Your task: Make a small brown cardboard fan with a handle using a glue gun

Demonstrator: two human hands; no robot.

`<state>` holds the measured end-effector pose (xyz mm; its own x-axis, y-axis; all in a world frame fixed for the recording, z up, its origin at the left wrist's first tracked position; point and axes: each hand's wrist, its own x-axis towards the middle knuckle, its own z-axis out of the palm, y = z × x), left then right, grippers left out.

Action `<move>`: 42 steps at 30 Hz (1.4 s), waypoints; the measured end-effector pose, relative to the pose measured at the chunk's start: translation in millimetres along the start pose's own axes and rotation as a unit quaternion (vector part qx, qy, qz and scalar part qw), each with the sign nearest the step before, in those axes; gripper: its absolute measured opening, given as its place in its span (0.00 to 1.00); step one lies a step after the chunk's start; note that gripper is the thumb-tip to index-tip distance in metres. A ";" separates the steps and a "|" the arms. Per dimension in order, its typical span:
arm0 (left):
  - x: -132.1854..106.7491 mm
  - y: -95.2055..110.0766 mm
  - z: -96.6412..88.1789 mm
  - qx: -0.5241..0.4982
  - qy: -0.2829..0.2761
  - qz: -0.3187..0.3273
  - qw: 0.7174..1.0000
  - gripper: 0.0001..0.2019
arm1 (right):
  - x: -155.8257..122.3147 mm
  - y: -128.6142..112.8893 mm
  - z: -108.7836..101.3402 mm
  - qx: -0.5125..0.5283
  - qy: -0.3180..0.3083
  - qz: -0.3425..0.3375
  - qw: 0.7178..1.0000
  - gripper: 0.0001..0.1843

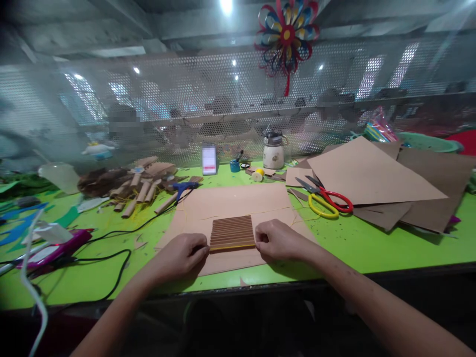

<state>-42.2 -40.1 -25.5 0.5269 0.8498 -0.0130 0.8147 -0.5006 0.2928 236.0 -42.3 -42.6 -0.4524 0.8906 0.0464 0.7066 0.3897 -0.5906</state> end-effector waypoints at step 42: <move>-14.2 -15.1 -4.2 -0.024 0.154 0.033 0.987 0.13 | 33.4 -38.9 7.3 -0.068 0.053 -0.098 0.991 0.09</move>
<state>-63.0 -43.9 -25.8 0.4735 0.8292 0.2972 0.7648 -0.5544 0.3283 189.5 -29.4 -23.9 -0.5339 0.8111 0.2387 0.6806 0.5798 -0.4478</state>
